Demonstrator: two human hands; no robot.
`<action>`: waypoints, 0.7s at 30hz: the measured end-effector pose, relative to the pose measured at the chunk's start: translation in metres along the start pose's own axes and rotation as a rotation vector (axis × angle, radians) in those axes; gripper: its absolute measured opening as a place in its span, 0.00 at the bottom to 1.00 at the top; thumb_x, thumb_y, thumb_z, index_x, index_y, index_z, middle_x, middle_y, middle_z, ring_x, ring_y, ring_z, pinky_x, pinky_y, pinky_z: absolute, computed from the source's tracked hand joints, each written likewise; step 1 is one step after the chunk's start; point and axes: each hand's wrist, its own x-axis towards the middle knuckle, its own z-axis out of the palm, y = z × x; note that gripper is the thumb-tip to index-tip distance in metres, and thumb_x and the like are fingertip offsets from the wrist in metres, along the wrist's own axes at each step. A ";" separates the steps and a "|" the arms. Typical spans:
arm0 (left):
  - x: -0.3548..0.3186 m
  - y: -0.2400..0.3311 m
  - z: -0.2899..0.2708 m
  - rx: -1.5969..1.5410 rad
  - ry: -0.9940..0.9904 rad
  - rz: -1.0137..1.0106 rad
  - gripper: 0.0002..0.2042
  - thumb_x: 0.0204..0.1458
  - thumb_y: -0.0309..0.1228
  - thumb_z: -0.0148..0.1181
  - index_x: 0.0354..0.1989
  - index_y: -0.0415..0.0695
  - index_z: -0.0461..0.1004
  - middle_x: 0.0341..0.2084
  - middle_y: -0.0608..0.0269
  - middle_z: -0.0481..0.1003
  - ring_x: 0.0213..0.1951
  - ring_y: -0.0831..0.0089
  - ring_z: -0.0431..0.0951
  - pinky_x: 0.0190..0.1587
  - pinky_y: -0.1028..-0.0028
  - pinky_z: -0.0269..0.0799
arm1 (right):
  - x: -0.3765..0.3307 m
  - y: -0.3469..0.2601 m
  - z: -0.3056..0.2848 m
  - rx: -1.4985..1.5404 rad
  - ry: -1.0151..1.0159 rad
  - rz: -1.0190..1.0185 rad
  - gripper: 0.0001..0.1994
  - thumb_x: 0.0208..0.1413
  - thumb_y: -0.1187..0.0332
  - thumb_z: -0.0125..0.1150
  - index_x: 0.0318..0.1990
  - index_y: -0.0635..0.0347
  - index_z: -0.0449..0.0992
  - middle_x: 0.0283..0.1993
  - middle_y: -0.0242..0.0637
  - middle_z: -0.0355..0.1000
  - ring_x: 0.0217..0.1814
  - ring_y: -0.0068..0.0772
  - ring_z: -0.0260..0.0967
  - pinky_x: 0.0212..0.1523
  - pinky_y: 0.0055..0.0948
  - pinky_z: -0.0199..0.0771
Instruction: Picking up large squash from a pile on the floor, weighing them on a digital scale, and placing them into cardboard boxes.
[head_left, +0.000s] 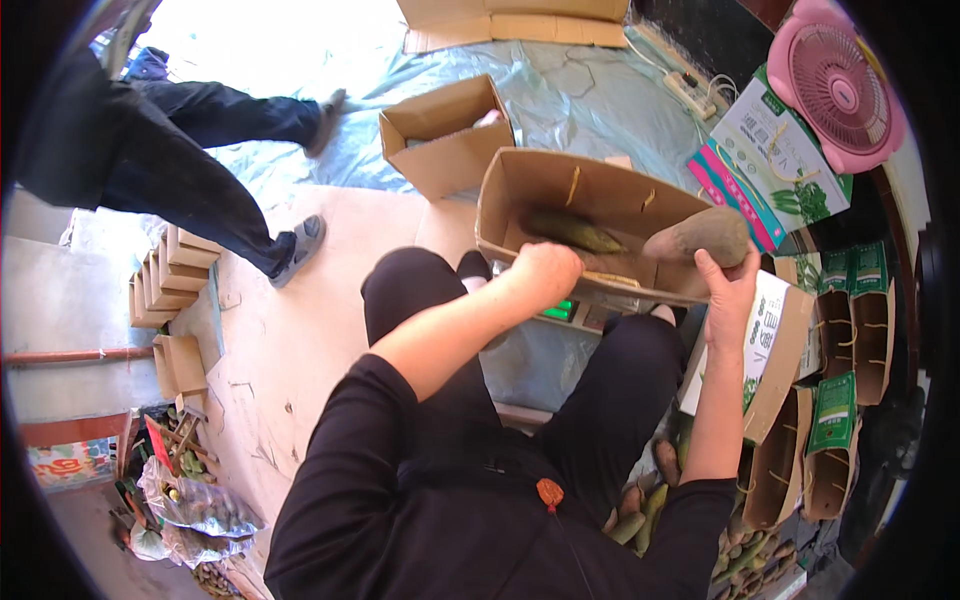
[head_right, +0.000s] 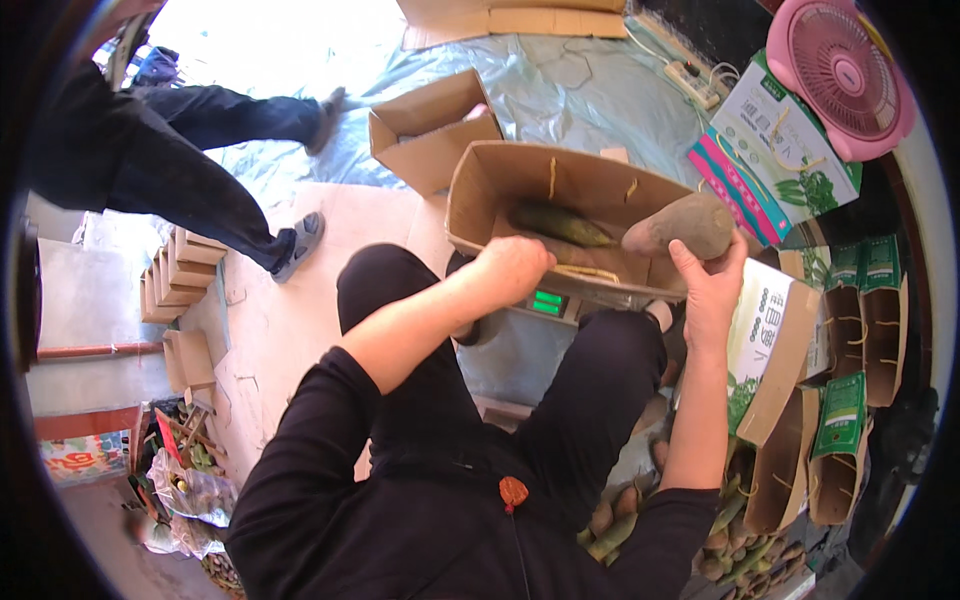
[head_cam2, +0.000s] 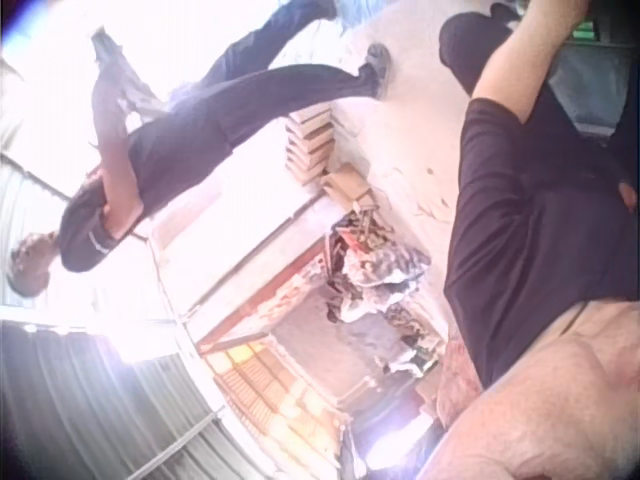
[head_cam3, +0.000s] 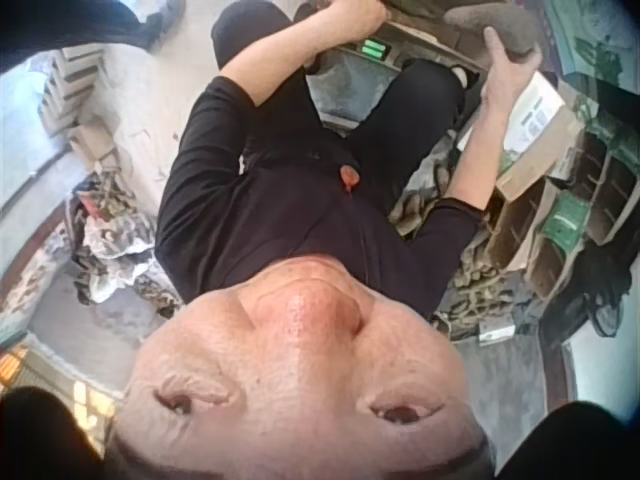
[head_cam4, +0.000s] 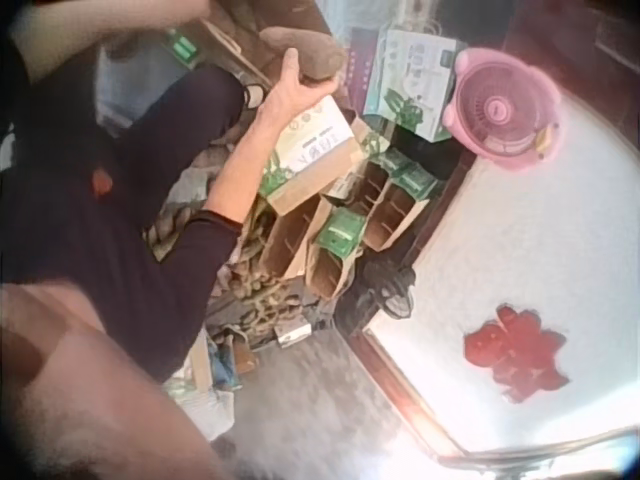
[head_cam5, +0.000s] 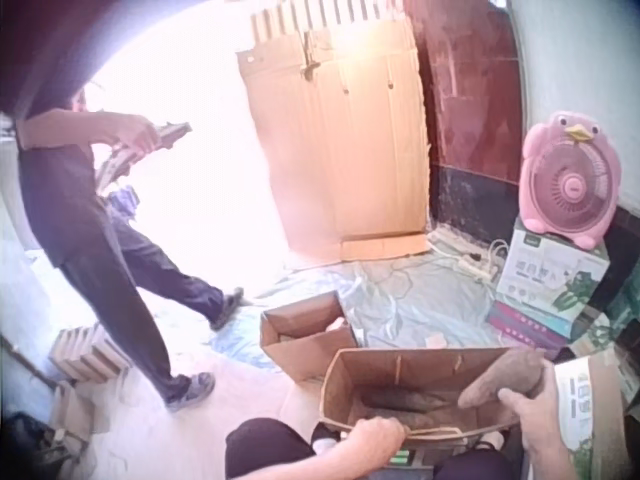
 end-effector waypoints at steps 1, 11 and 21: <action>-0.005 0.000 0.006 0.019 0.026 0.011 0.07 0.45 0.26 0.54 0.32 0.46 0.76 0.30 0.55 0.77 0.36 0.59 0.79 0.36 0.63 0.77 | -0.001 0.005 0.004 -0.046 0.017 0.168 0.31 0.48 0.77 0.64 0.59 0.62 0.57 0.56 0.39 0.63 0.56 0.31 0.64 0.50 0.27 0.68; -0.011 0.004 0.003 -0.037 0.001 0.030 0.08 0.45 0.26 0.55 0.34 0.45 0.76 0.31 0.53 0.76 0.36 0.55 0.79 0.38 0.61 0.76 | -0.080 0.064 -0.097 -0.382 0.309 0.209 0.17 0.52 0.75 0.57 0.51 0.66 0.67 0.49 0.39 0.69 0.46 0.31 0.68 0.49 0.29 0.68; -0.014 -0.005 0.007 0.025 0.037 0.023 0.09 0.49 0.26 0.51 0.35 0.48 0.77 0.32 0.54 0.78 0.38 0.56 0.79 0.39 0.60 0.76 | -0.401 0.238 -0.193 -1.301 -0.430 0.903 0.23 0.44 0.60 0.64 0.48 0.63 0.71 0.47 0.50 0.69 0.55 0.49 0.66 0.53 0.43 0.68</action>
